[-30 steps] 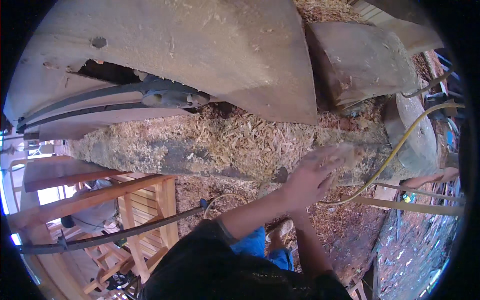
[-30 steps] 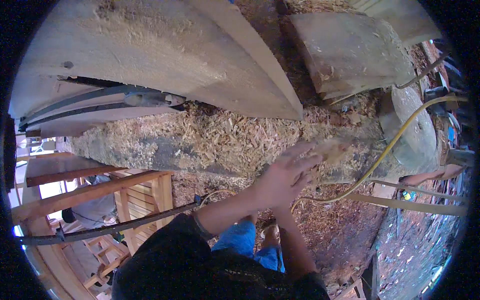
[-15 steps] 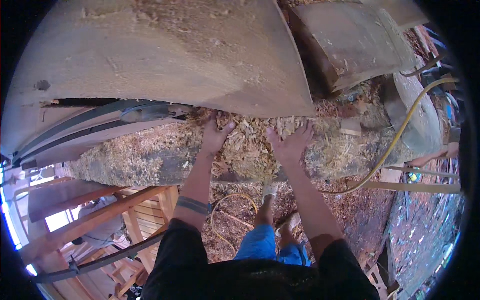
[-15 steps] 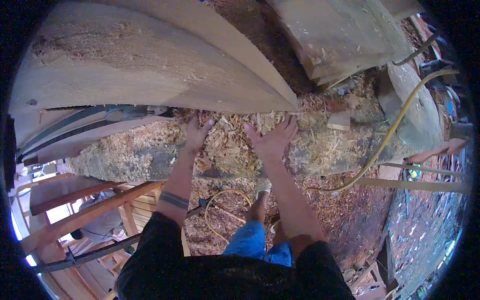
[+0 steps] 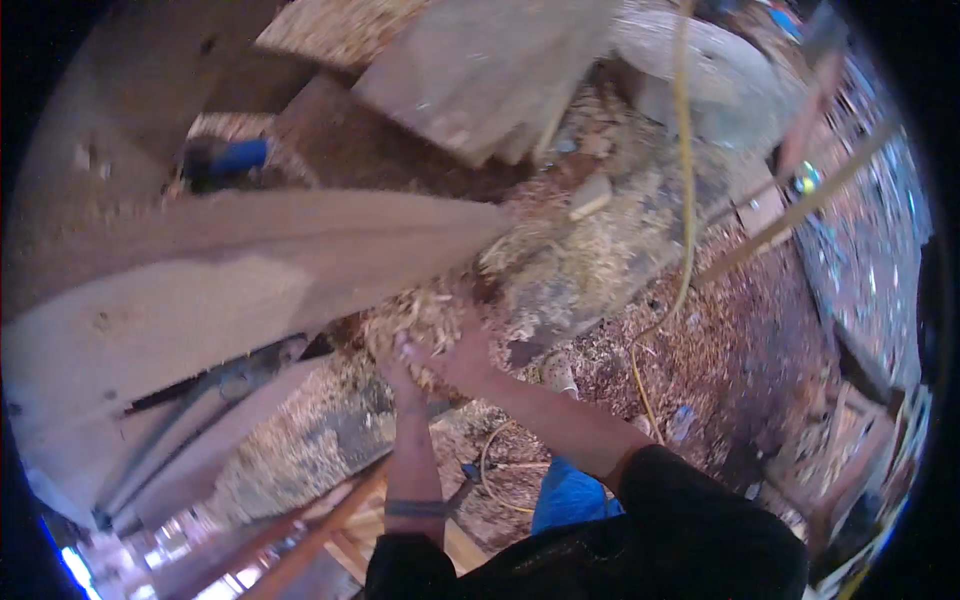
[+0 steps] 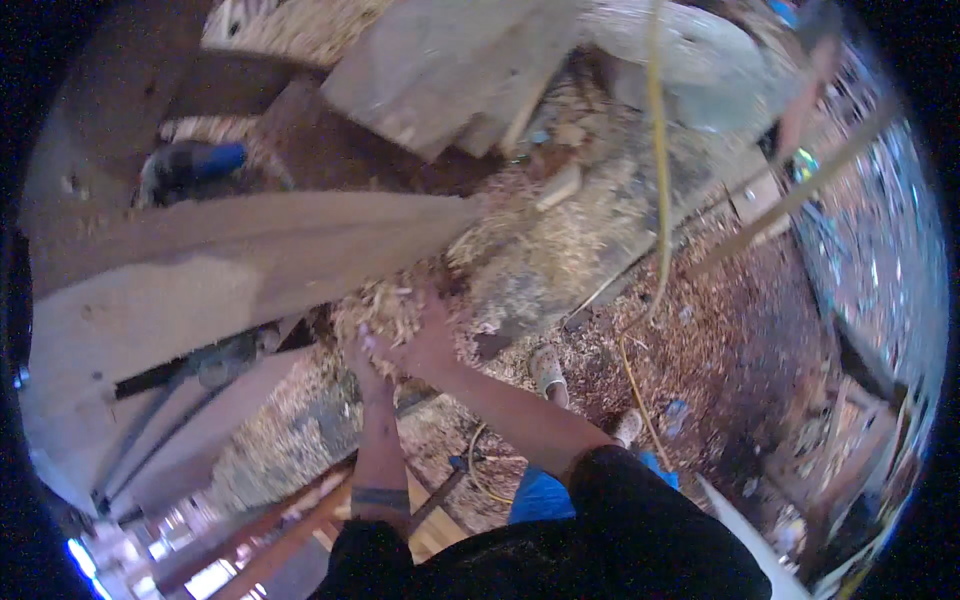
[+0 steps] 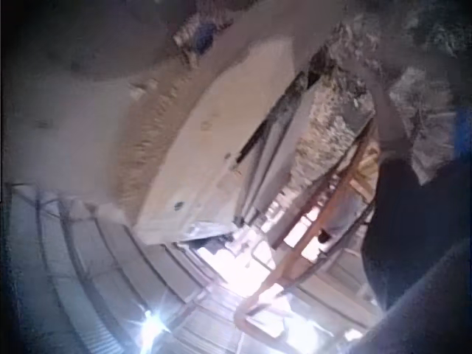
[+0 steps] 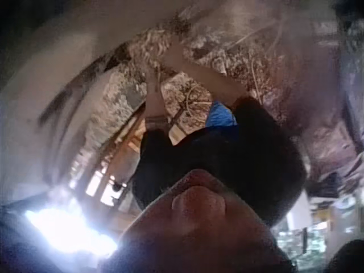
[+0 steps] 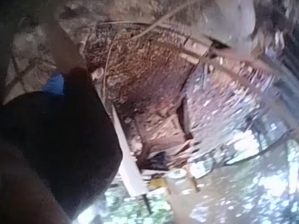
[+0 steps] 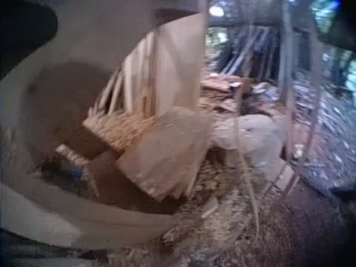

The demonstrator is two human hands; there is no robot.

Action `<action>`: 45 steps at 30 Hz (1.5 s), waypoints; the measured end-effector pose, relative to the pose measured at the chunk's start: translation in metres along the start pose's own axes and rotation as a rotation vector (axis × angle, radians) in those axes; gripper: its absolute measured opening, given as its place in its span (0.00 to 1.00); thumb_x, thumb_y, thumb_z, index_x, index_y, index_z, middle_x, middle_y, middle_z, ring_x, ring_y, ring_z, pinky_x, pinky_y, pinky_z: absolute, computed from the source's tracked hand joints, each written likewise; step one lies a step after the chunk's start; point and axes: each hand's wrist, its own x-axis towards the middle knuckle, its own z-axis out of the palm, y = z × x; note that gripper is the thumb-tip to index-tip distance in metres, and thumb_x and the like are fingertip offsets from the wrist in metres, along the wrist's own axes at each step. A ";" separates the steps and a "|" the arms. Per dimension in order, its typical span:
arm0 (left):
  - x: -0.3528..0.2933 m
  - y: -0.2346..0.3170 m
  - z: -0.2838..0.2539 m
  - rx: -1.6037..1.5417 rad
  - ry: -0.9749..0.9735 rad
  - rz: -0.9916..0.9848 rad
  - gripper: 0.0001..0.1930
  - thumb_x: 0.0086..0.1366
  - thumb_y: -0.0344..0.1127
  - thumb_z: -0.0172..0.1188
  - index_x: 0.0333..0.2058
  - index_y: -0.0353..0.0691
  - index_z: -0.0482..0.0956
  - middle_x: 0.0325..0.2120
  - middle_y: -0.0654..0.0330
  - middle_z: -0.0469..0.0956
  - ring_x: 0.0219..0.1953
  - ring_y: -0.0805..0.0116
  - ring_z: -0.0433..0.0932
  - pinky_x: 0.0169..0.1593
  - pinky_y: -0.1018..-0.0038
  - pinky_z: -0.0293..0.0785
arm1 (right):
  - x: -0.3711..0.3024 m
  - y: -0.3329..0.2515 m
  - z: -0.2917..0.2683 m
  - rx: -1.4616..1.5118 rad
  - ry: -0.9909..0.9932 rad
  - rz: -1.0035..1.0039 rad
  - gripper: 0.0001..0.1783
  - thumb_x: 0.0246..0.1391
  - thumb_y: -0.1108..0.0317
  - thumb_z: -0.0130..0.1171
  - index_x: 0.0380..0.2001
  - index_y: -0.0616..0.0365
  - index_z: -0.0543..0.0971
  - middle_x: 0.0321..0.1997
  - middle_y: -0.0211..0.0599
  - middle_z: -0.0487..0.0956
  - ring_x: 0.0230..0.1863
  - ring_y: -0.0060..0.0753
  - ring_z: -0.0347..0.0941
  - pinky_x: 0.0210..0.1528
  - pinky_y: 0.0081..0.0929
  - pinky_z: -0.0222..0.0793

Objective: The person clears wood shavings by hand from a log and then uses a power planer to smooth the surface of the wood.

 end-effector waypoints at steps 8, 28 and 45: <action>-0.114 -0.033 0.080 -0.224 -0.452 -0.152 0.29 0.65 0.53 0.42 0.60 0.44 0.59 0.60 0.57 0.58 0.61 0.58 0.59 0.63 0.60 0.57 | -0.080 -0.037 -0.156 0.240 0.169 -0.355 0.44 0.36 0.53 0.72 0.56 0.58 0.65 0.57 0.46 0.68 0.59 0.43 0.61 0.61 0.39 0.57; -1.032 -0.319 0.186 0.545 -2.072 -0.709 0.27 0.66 0.53 0.43 0.57 0.42 0.61 0.54 0.57 0.66 0.54 0.59 0.66 0.56 0.62 0.65 | -0.988 0.093 -0.530 -0.264 2.011 0.222 0.37 0.43 0.46 0.64 0.53 0.54 0.71 0.56 0.39 0.71 0.59 0.43 0.63 0.66 0.38 0.48; -1.645 -0.622 0.144 0.643 -2.381 -1.003 0.28 0.67 0.52 0.45 0.58 0.40 0.60 0.52 0.54 0.68 0.52 0.58 0.71 0.52 0.62 0.73 | -1.582 0.201 -0.763 0.025 2.339 0.310 0.59 0.28 0.26 0.62 0.55 0.65 0.67 0.56 0.63 0.64 0.57 0.59 0.62 0.61 0.39 0.60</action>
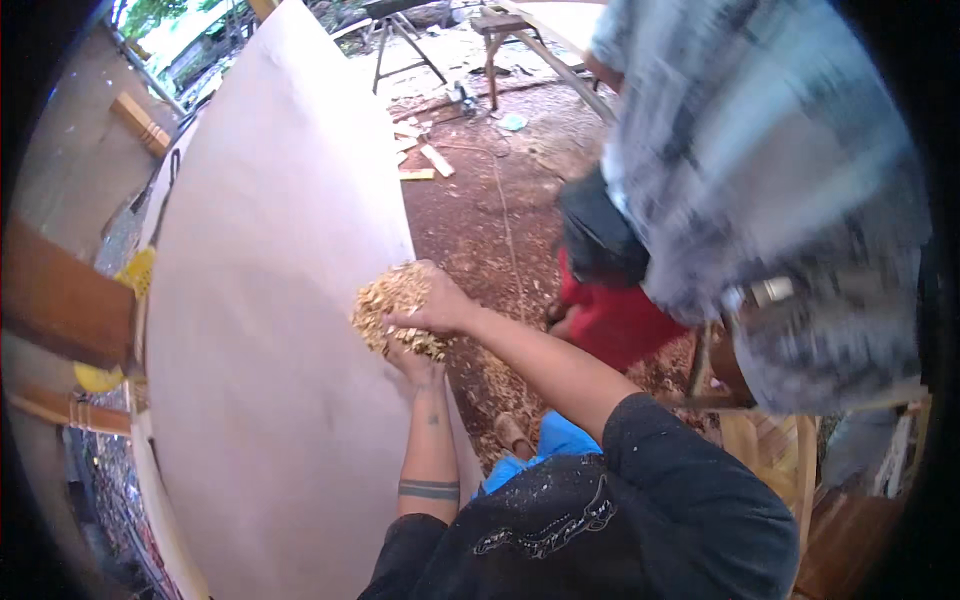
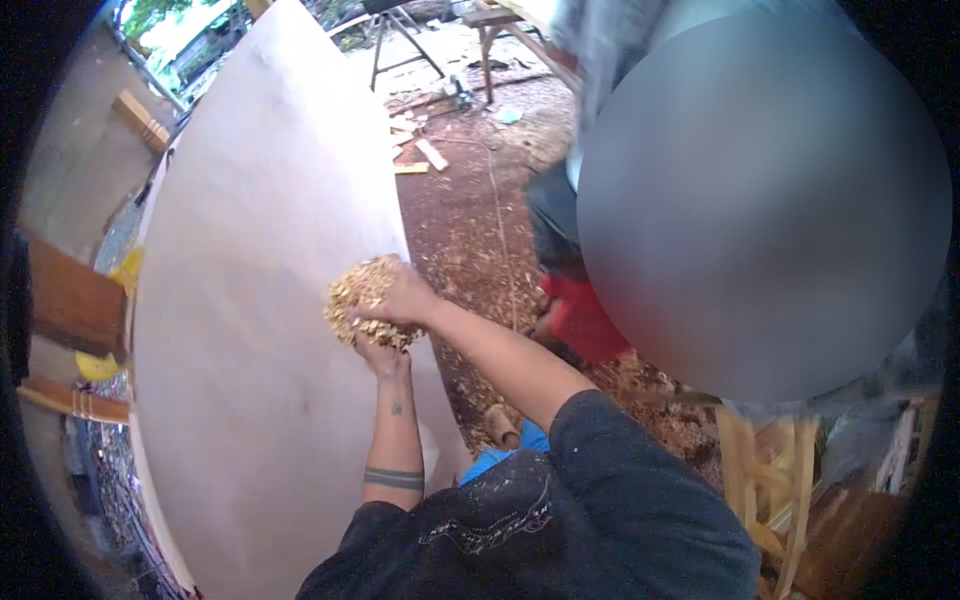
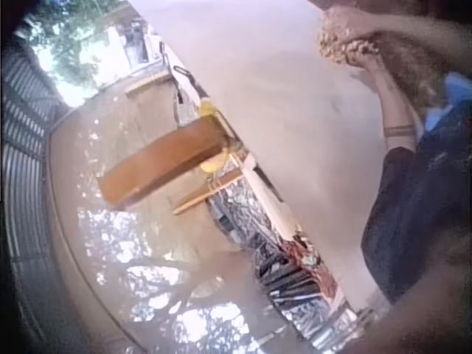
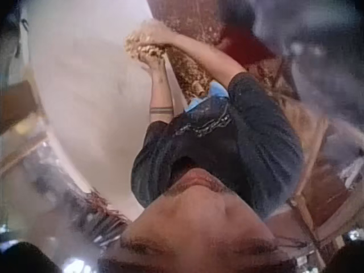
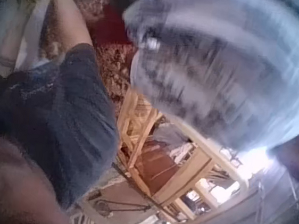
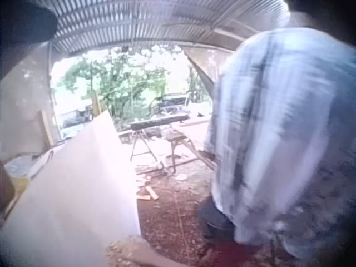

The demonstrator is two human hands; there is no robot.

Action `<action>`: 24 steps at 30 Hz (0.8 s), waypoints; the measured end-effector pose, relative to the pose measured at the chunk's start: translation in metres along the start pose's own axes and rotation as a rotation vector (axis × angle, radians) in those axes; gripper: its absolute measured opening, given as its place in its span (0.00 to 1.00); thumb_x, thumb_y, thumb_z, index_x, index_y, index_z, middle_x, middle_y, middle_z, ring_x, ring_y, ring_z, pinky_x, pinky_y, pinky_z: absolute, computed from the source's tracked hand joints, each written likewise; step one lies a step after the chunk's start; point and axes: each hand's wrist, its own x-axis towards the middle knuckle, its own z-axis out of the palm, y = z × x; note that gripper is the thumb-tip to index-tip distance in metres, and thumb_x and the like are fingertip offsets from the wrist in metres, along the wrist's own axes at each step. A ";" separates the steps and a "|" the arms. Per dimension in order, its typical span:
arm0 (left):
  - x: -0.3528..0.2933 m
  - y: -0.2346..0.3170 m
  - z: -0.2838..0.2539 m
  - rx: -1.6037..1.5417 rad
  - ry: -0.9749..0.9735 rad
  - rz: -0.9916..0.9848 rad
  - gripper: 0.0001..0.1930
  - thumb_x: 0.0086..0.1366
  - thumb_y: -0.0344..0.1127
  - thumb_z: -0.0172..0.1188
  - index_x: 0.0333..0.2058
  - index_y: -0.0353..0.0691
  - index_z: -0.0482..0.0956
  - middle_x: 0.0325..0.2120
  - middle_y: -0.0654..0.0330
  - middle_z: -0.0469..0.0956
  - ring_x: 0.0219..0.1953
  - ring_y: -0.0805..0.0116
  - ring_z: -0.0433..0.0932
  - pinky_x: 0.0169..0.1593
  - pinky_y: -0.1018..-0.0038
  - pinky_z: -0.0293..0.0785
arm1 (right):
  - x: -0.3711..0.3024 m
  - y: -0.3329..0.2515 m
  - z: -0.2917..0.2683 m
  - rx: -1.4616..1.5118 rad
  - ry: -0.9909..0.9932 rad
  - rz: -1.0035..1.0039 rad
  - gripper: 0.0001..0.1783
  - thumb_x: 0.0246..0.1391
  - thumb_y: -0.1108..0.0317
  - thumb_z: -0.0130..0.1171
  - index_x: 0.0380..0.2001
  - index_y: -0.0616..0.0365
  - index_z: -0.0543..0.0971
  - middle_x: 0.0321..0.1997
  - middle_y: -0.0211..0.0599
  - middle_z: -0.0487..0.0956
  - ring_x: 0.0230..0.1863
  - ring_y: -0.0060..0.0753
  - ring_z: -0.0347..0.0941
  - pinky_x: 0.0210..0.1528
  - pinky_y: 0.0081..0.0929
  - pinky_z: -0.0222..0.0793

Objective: The person clears wood shavings by hand from a log and then uses a power planer to smooth the surface of the wood.

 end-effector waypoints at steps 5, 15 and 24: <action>0.165 -0.005 0.055 0.042 0.037 -0.025 0.26 0.67 0.50 0.47 0.56 0.39 0.63 0.50 0.56 0.70 0.49 0.61 0.73 0.51 0.65 0.74 | 0.165 0.040 -0.030 -0.236 0.199 0.084 0.43 0.33 0.40 0.71 0.48 0.60 0.74 0.52 0.52 0.70 0.55 0.44 0.67 0.60 0.35 0.60; 0.499 -0.066 0.196 0.065 -0.252 0.037 0.24 0.67 0.48 0.47 0.56 0.38 0.63 0.50 0.54 0.70 0.49 0.58 0.73 0.48 0.64 0.76 | 0.487 0.120 -0.165 0.064 0.291 -0.175 0.41 0.31 0.38 0.69 0.45 0.57 0.76 0.49 0.53 0.71 0.53 0.50 0.67 0.58 0.36 0.62; 0.745 -0.096 0.320 0.140 -0.257 -0.002 0.24 0.67 0.45 0.49 0.56 0.37 0.62 0.49 0.56 0.70 0.48 0.60 0.73 0.49 0.64 0.75 | 0.717 0.147 -0.274 -0.008 0.364 0.083 0.45 0.35 0.35 0.65 0.51 0.57 0.73 0.55 0.48 0.68 0.60 0.49 0.57 0.64 0.38 0.52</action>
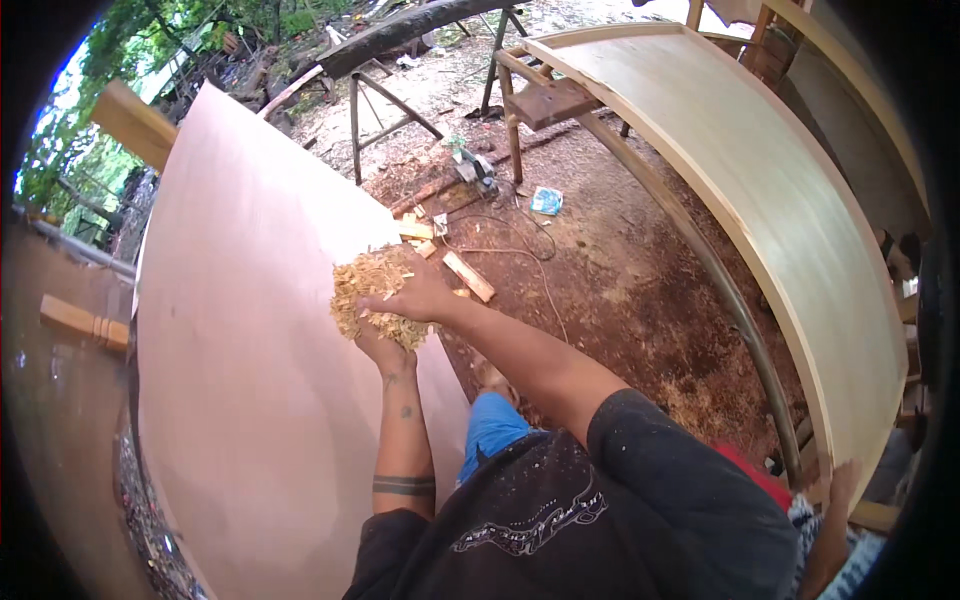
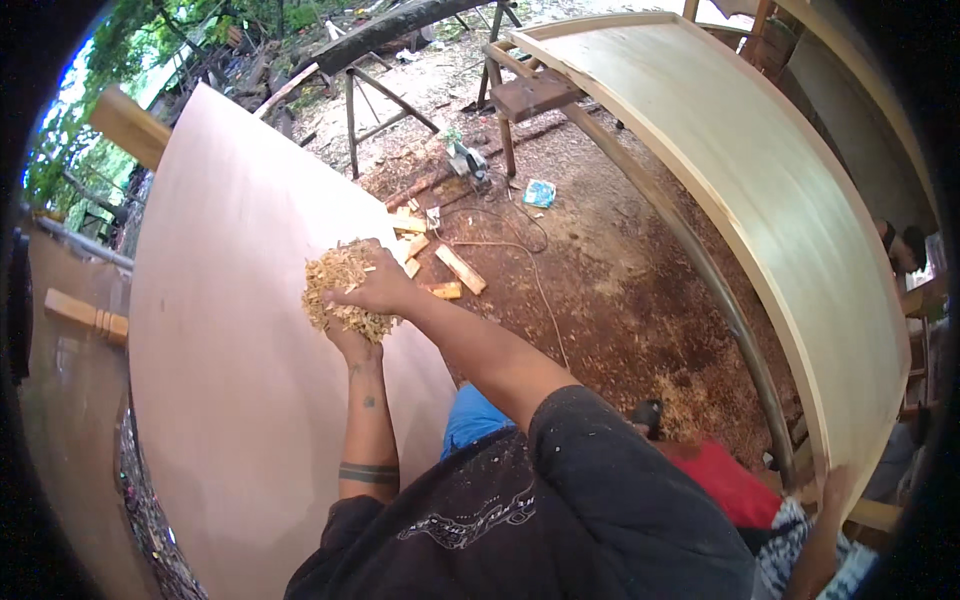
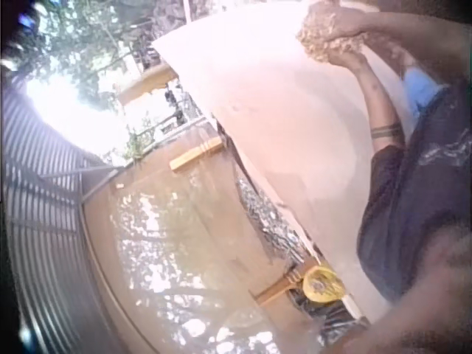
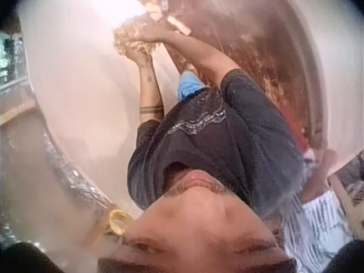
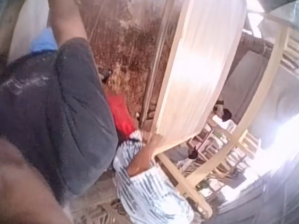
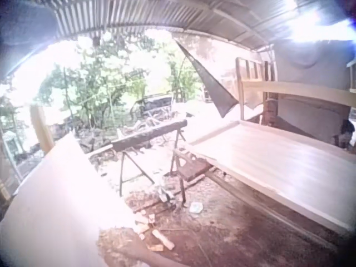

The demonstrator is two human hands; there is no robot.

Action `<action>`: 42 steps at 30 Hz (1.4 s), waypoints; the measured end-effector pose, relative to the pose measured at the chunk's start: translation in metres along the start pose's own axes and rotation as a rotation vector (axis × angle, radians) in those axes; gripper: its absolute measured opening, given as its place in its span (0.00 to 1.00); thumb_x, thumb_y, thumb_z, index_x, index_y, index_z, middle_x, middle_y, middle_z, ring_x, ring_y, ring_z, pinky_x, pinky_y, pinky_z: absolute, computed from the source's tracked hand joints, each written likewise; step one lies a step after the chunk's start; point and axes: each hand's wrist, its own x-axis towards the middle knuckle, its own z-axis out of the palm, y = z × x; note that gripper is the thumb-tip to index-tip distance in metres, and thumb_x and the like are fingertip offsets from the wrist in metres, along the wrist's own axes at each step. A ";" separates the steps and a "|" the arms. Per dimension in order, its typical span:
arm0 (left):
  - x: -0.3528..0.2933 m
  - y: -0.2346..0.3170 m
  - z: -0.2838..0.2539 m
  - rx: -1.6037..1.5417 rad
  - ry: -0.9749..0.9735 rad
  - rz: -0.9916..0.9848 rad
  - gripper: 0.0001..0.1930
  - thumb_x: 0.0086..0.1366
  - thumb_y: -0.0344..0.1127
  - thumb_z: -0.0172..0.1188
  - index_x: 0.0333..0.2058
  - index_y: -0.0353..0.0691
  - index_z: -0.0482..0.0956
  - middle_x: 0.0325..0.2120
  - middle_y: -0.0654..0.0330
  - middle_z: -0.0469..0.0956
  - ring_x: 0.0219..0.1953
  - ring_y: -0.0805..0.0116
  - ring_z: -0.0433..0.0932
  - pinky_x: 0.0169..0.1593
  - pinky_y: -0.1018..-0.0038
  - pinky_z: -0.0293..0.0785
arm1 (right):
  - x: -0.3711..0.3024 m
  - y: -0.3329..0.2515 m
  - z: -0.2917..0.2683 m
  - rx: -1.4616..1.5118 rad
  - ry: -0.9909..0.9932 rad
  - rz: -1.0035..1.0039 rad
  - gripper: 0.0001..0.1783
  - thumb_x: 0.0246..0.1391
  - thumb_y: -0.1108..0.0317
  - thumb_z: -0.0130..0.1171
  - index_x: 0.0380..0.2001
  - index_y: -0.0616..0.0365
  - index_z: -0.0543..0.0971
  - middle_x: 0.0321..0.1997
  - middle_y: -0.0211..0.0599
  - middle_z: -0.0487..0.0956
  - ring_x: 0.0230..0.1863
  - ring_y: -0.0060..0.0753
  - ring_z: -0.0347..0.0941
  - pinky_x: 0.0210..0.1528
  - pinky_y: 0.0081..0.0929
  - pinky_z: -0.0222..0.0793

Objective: The person clears wood shavings by hand from a log and then uses a power planer to smooth the surface of the wood.

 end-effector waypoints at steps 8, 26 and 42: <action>0.247 -0.032 0.024 0.044 -0.090 -0.072 0.27 0.68 0.53 0.42 0.56 0.39 0.61 0.51 0.55 0.69 0.52 0.60 0.71 0.50 0.65 0.74 | 0.255 0.057 0.027 0.208 0.010 -0.015 0.51 0.29 0.38 0.70 0.55 0.56 0.69 0.55 0.53 0.64 0.58 0.52 0.58 0.61 0.39 0.58; 0.615 -0.091 0.065 0.108 0.217 0.027 0.34 0.66 0.58 0.40 0.62 0.40 0.52 0.61 0.55 0.57 0.62 0.57 0.58 0.66 0.62 0.52 | 0.646 0.119 0.039 0.116 -0.081 -0.241 0.44 0.32 0.41 0.69 0.54 0.48 0.70 0.56 0.48 0.64 0.56 0.53 0.59 0.60 0.44 0.57; 0.915 -0.169 0.141 0.240 0.217 -0.078 0.27 0.66 0.50 0.43 0.58 0.38 0.60 0.53 0.56 0.68 0.53 0.59 0.70 0.56 0.63 0.69 | 0.954 0.179 -0.043 0.097 0.131 -0.447 0.35 0.35 0.47 0.68 0.49 0.51 0.76 0.53 0.42 0.72 0.58 0.53 0.61 0.62 0.45 0.53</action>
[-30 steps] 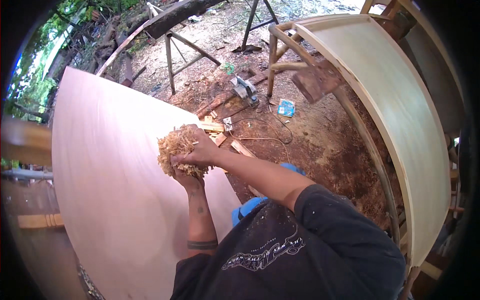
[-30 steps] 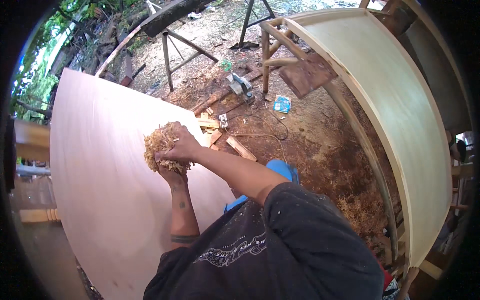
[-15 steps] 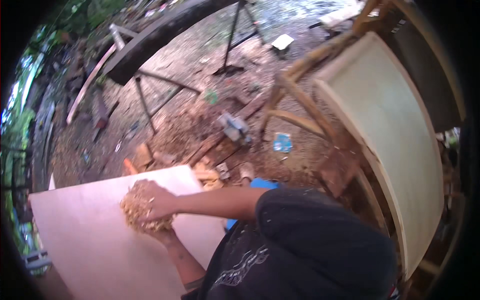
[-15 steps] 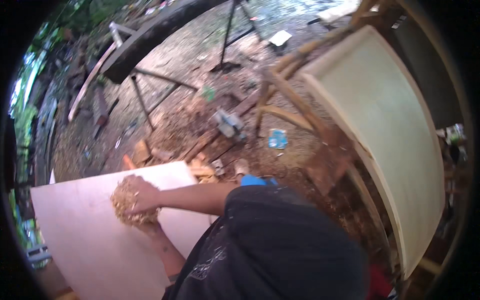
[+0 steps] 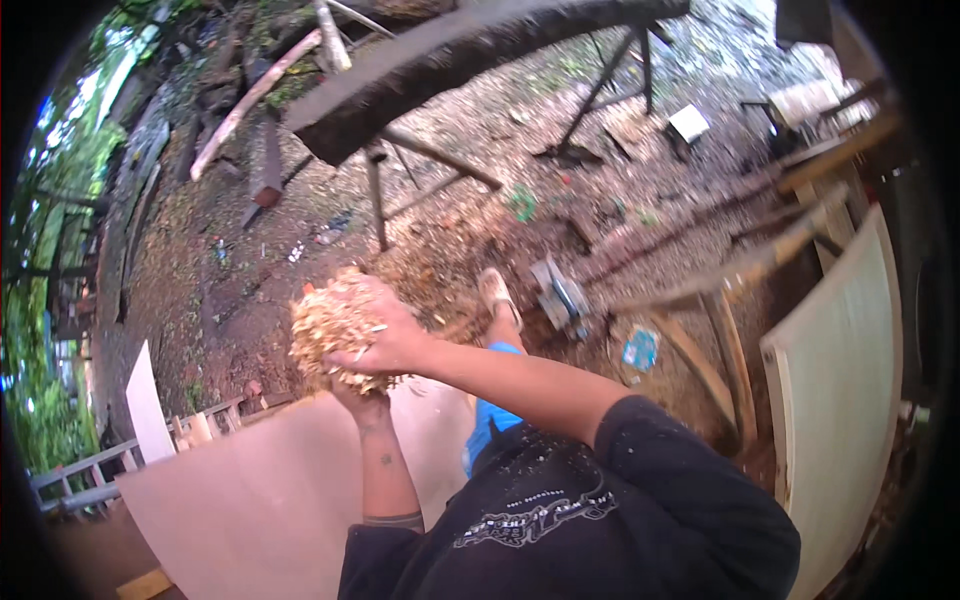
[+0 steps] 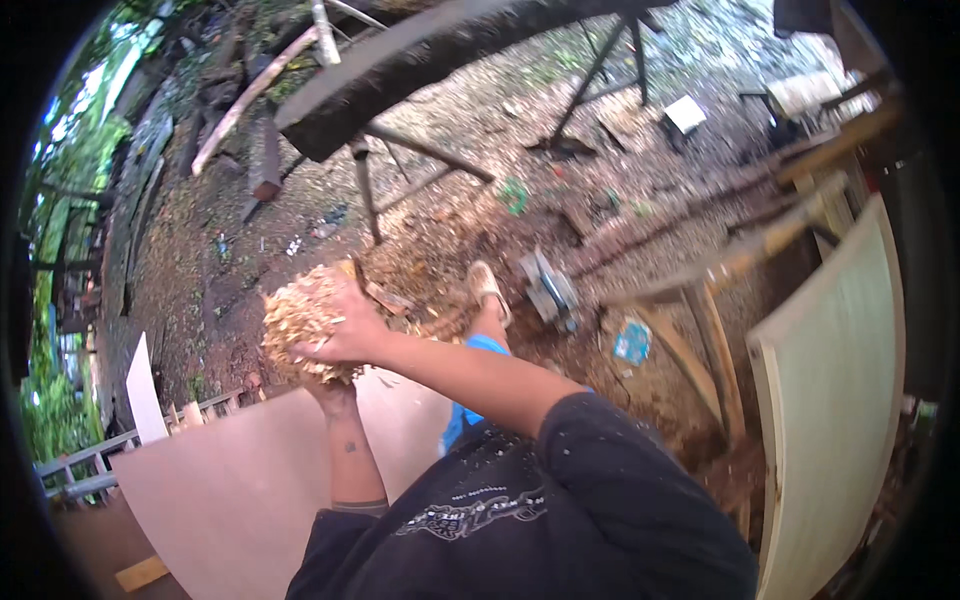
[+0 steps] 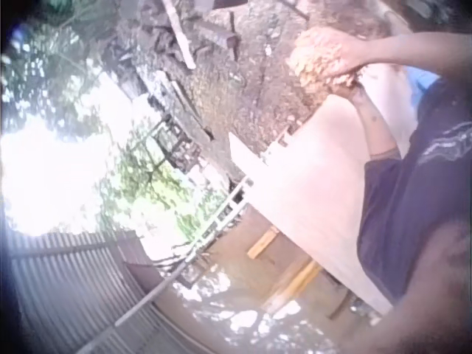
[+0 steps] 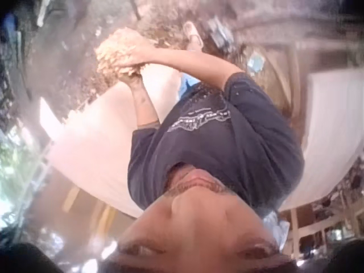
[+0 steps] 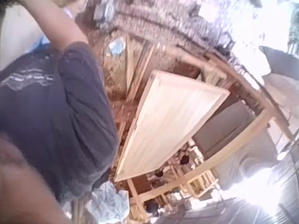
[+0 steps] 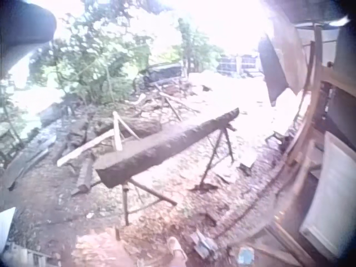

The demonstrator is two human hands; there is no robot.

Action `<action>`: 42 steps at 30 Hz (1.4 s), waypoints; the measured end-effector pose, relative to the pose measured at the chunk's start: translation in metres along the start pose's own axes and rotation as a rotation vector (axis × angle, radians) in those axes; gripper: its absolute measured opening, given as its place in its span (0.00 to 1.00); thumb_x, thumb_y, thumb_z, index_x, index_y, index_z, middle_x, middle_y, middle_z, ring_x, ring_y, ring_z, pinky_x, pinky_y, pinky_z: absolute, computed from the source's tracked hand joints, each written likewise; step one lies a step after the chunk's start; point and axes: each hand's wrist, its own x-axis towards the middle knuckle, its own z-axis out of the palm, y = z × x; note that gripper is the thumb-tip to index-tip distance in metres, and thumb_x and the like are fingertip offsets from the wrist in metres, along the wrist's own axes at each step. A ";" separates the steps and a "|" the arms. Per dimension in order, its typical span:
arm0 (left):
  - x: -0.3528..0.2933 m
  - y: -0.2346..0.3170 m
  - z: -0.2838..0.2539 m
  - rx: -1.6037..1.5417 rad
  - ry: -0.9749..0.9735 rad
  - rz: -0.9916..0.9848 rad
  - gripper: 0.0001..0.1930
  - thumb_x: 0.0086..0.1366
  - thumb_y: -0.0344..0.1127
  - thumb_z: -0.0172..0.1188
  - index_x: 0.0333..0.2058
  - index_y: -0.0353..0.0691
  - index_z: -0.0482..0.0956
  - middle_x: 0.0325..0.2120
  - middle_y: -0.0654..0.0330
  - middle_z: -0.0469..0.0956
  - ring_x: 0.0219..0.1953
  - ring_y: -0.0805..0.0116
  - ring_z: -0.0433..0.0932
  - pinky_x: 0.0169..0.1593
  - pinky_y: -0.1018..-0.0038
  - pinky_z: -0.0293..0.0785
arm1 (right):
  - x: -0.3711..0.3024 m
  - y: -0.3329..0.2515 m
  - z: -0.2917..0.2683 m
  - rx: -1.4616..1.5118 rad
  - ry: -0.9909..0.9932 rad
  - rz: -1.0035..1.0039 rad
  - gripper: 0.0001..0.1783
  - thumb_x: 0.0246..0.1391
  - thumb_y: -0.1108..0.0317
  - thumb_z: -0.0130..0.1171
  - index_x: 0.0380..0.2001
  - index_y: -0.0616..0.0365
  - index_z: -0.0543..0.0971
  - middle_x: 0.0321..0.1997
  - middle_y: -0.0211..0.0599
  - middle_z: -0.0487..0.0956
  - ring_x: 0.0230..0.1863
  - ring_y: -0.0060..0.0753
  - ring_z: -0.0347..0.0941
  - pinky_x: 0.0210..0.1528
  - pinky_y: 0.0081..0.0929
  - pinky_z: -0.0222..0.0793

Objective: The person clears wood shavings by hand from a log and then uses a power planer to smooth the surface of the wood.

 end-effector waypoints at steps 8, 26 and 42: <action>0.230 0.014 0.115 0.097 0.124 0.014 0.29 0.56 0.52 0.58 0.52 0.39 0.68 0.44 0.54 0.71 0.47 0.58 0.73 0.50 0.59 0.74 | 0.207 0.130 0.015 -0.177 0.026 -0.029 0.32 0.39 0.47 0.64 0.47 0.54 0.76 0.54 0.48 0.71 0.59 0.53 0.59 0.63 0.44 0.51; 0.546 -0.019 0.214 0.795 -0.400 0.584 0.18 0.62 0.33 0.58 0.49 0.32 0.72 0.46 0.56 0.75 0.48 0.66 0.73 0.53 0.70 0.66 | 0.398 0.340 0.018 -0.574 0.349 -0.287 0.25 0.45 0.51 0.59 0.44 0.54 0.76 0.49 0.47 0.73 0.55 0.57 0.61 0.58 0.53 0.53; 0.523 -0.099 0.308 1.075 -0.086 0.343 0.22 0.64 0.41 0.56 0.50 0.31 0.69 0.47 0.54 0.73 0.48 0.63 0.72 0.52 0.67 0.66 | 0.413 0.396 -0.142 -0.326 0.017 0.062 0.31 0.40 0.50 0.56 0.43 0.63 0.76 0.55 0.63 0.65 0.58 0.57 0.58 0.64 0.49 0.46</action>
